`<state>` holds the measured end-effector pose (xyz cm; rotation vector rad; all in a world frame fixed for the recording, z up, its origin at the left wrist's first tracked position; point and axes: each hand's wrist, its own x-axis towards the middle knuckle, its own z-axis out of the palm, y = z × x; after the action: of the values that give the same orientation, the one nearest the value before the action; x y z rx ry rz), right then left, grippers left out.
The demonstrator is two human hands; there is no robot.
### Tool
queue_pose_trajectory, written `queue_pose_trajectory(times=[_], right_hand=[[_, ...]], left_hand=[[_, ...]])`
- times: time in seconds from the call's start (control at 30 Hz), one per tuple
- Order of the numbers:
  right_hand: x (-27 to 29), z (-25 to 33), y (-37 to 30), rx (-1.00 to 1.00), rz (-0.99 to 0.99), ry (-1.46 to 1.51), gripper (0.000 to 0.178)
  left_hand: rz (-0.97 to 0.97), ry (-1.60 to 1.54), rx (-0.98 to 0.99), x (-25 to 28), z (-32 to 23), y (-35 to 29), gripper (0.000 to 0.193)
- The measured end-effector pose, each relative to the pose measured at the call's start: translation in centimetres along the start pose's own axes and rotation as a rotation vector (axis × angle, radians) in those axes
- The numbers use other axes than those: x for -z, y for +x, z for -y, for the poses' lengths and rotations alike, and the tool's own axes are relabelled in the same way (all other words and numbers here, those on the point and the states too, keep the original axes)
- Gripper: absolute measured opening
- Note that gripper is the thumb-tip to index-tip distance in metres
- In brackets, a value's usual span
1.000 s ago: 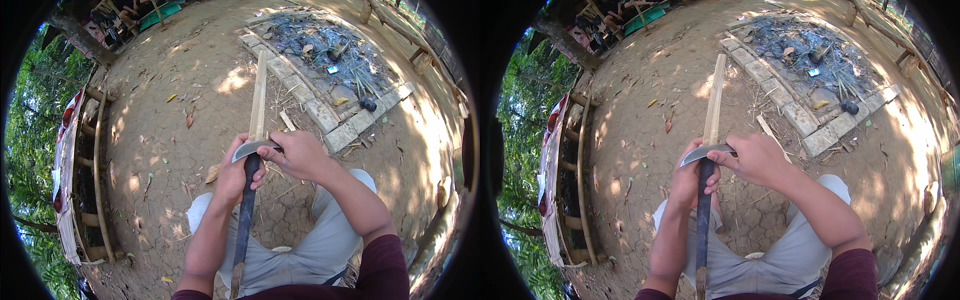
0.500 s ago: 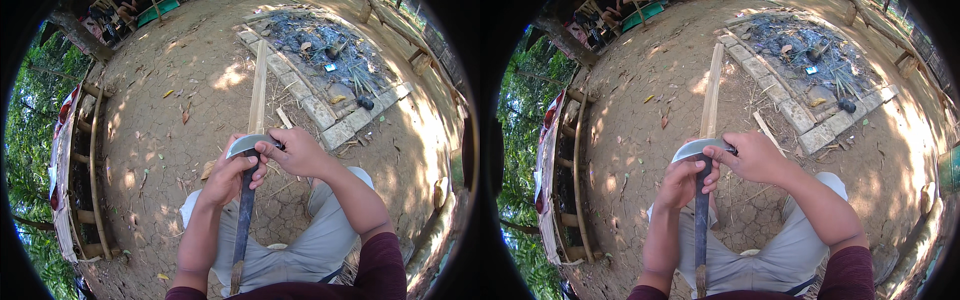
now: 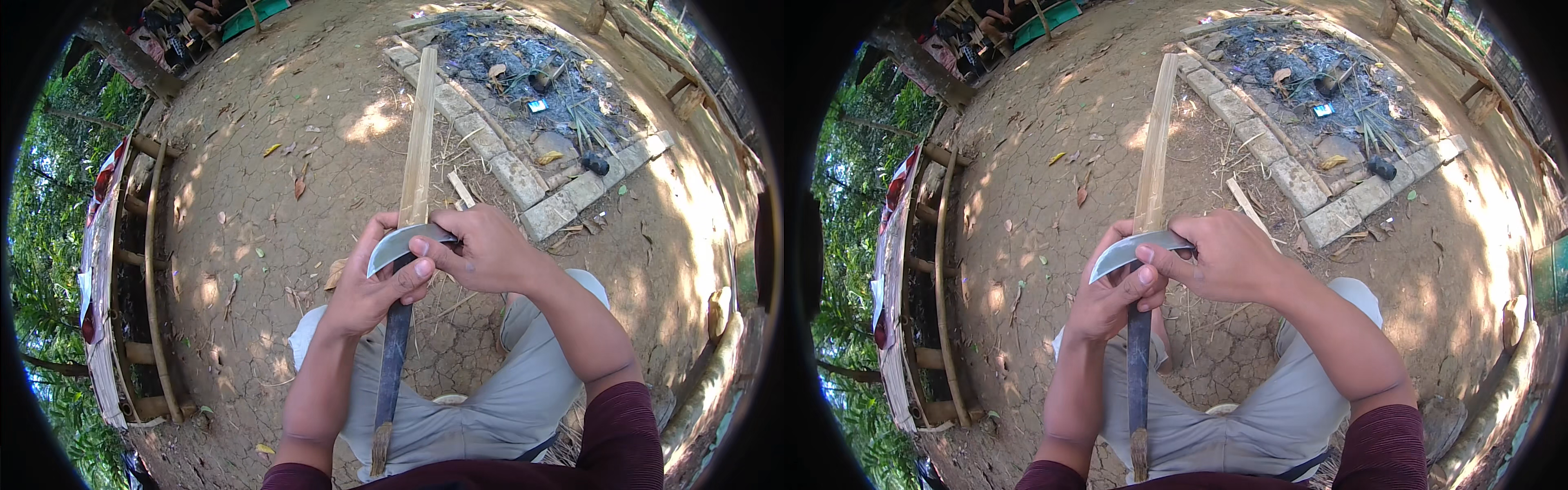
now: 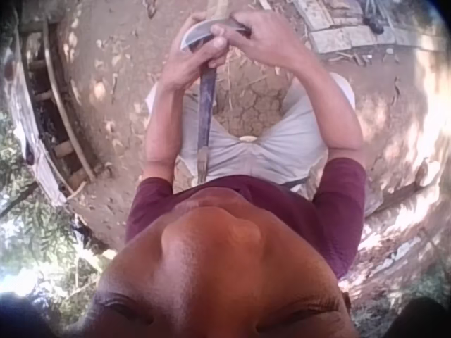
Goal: The person uses a curved blade and a straight blade to shave thin strips and larger chips from a long piece of wood while sitting outdoors.
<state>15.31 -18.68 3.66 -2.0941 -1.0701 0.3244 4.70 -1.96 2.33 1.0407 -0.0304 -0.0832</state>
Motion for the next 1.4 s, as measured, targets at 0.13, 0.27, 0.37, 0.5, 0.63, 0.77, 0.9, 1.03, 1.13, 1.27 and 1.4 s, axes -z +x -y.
queue_pose_trajectory(times=[0.13,0.27,0.37,0.5,0.63,0.77,0.9,1.03,1.13,1.27,1.4], right_hand=[[0.2,-0.4,-0.2,0.086,0.024,0.092,0.059],[0.1,-0.7,-0.2,0.116,0.068,0.128,0.051],[0.4,0.0,-0.2,0.075,0.105,0.096,0.048],[0.3,-0.3,-0.2,0.094,0.064,-0.009,0.045],[0.7,0.5,0.0,0.029,0.099,0.0,0.044],[0.1,0.7,0.1,-0.037,0.114,0.088,0.046],[0.5,1.4,0.6,-0.146,0.174,0.086,0.048],[-0.2,0.8,0.3,-0.204,0.12,0.0,0.049],[-0.4,0.4,0.2,-0.172,0.083,-0.012,0.051],[-1.3,0.5,0.0,-0.167,-0.014,-0.075,0.053],[-1.6,0.4,0.0,-0.176,-0.063,-0.163,0.053]], left_hand=[[-0.011,-0.049,0.018,0.1,0.3,0.1,0.04],[-0.023,-0.052,0.001,-0.1,0.2,-0.1,0.039],[-0.036,-0.023,0.012,-0.2,0.2,-0.1,0.039],[0.0,0.016,0.026,0.0,0.7,0.2,0.034],[-0.084,0.025,0.07,-0.4,0.5,0.2,0.031],[-0.147,0.1,0.093,-0.7,0.3,0.2,0.03],[-0.147,0.12,0.174,-0.3,-0.1,0.4,0.034],[-0.121,0.099,0.189,0.5,-0.3,0.4,0.036],[-0.084,0.063,0.21,1.1,0.0,0.5,0.033],[-0.09,0.059,0.281,1.3,-0.2,0.2,0.031],[-0.135,0.01,0.273,0.8,-0.9,0.1,0.022]])
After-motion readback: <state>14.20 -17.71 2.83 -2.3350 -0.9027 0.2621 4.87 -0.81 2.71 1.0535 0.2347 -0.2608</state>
